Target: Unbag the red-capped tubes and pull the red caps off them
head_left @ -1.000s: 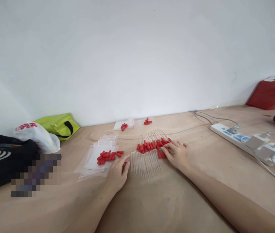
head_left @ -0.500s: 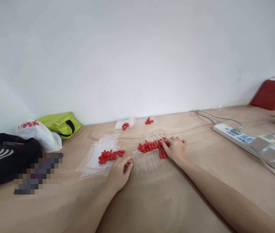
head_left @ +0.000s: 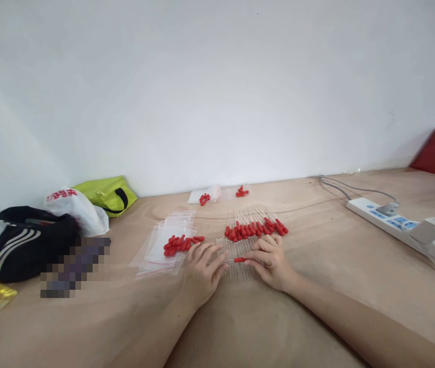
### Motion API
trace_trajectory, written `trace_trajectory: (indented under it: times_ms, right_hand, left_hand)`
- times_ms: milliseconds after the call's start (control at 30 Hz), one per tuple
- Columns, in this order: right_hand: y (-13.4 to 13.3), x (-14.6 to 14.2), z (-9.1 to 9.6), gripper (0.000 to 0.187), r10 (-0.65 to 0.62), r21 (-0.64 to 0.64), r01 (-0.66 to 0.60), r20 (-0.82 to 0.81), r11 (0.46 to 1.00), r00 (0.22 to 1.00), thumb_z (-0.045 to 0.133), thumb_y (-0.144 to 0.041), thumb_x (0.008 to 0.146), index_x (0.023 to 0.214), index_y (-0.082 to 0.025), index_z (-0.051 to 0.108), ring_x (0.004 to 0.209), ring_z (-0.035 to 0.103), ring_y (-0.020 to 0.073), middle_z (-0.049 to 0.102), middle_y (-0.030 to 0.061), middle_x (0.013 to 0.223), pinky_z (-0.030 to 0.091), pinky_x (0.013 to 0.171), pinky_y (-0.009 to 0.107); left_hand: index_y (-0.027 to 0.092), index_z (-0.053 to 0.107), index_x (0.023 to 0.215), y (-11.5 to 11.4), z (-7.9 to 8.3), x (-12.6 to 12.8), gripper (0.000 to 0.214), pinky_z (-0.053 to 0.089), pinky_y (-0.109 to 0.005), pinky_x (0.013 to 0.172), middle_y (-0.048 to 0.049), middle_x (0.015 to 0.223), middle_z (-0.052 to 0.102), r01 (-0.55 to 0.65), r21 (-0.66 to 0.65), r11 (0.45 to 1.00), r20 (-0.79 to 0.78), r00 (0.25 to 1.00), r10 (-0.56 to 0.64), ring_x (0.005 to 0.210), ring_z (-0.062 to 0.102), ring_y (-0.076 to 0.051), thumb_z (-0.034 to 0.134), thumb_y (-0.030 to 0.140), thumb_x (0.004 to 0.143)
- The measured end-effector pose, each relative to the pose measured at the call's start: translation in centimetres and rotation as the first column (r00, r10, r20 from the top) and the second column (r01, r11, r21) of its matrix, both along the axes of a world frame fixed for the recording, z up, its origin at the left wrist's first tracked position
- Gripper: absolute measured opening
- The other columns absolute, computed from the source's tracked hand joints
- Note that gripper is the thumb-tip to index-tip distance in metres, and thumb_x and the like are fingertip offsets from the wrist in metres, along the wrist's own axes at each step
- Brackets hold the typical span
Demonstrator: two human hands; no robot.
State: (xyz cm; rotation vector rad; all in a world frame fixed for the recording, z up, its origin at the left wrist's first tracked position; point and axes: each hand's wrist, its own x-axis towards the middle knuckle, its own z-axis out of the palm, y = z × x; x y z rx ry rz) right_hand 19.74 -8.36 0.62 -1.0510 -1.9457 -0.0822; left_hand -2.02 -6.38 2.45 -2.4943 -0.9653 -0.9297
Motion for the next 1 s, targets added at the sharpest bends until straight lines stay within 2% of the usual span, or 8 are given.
trace_trajectory:
  times_ms: [167, 300, 367, 533, 800, 1000]
  right_hand:
    - [-0.4, -0.4, 0.4, 0.012, 0.035, -0.023, -0.033, 0.050, 0.999, 0.998, 0.054, -0.030, 0.080, 0.083, -0.026, 0.065, 0.072, 0.047, 0.0118, 0.058, -0.0016, 0.072, 0.026, 0.073, 0.033]
    - [-0.5, -0.7, 0.7, 0.019, 0.028, -0.024, -0.026, 0.096, 0.999, 0.995, 0.056, -0.038, 0.078, 0.089, -0.025, 0.064, 0.078, 0.049, 0.0144, 0.063, 0.0005, 0.083, 0.025, 0.075, 0.035]
    - [-0.4, -0.9, 0.5, 0.019, 0.020, 0.004, -0.021, 0.115, 1.000, 0.993, 0.055, -0.039, 0.079, 0.090, -0.027, 0.065, 0.076, 0.049, 0.0142, 0.064, -0.0002, 0.078, 0.025, 0.075, 0.035]
    - [-0.4, -0.9, 0.1, 0.016, 0.035, 0.022, -0.039, 0.176, 0.999, 0.984, 0.052, -0.034, 0.081, 0.078, -0.028, 0.066, 0.070, 0.044, 0.0136, 0.060, -0.0016, 0.063, 0.023, 0.074, 0.035]
    - [-1.1, -0.7, 0.6, 0.018, 0.113, -0.010, -0.113, 0.168, 0.994, 0.979, 0.049, -0.028, 0.081, 0.071, -0.025, 0.064, 0.071, 0.043, 0.0132, 0.058, -0.0028, 0.059, 0.021, 0.079, 0.038]
    - [-1.2, -0.7, 0.6, 0.018, 0.126, -0.033, -0.122, 0.180, 0.992, 0.976, 0.049, -0.027, 0.079, 0.067, -0.023, 0.061, 0.072, 0.045, 0.0133, 0.057, -0.0030, 0.060, 0.022, 0.081, 0.038]
  left_hand:
    - [0.024, 0.063, 0.084, -0.5, 0.2, 1.0, 0.016, 0.031, -0.041, 0.089, 0.0013, 0.079, 0.066, 0.059, -0.025, 0.998, -0.003, 0.998, -0.059, 0.081, 0.056, -0.016, 0.047, 0.024, 0.084]
    - [0.023, 0.062, 0.081, -0.7, 0.5, 1.1, 0.016, 0.030, -0.041, 0.088, 0.0022, 0.074, 0.066, 0.053, -0.063, 0.997, -0.073, 0.996, -0.057, 0.075, 0.056, -0.015, 0.046, 0.021, 0.084]
    - [0.024, 0.062, 0.081, -0.8, 0.7, 1.0, 0.016, 0.029, -0.040, 0.088, 0.0025, 0.071, 0.066, 0.060, -0.061, 0.996, -0.079, 0.995, -0.065, 0.073, 0.055, -0.014, 0.046, 0.021, 0.084]
    - [0.023, 0.061, 0.076, -1.1, 0.8, 1.0, 0.014, 0.029, -0.039, 0.085, 0.0042, 0.062, 0.063, 0.079, -0.080, 0.994, -0.077, 0.993, -0.085, 0.066, 0.053, -0.013, 0.048, 0.020, 0.082]
    - [0.023, 0.060, 0.073, -1.2, 0.6, 0.8, 0.017, 0.029, -0.040, 0.085, 0.0042, 0.061, 0.063, 0.120, -0.106, 0.987, -0.063, 0.990, -0.127, 0.067, 0.053, -0.013, 0.047, 0.020, 0.083]
    - [0.024, 0.062, 0.074, -1.2, 0.8, 0.8, 0.019, 0.030, -0.041, 0.087, 0.0031, 0.061, 0.063, 0.114, -0.144, 0.983, -0.091, 0.988, -0.128, 0.068, 0.054, -0.014, 0.045, 0.021, 0.083]
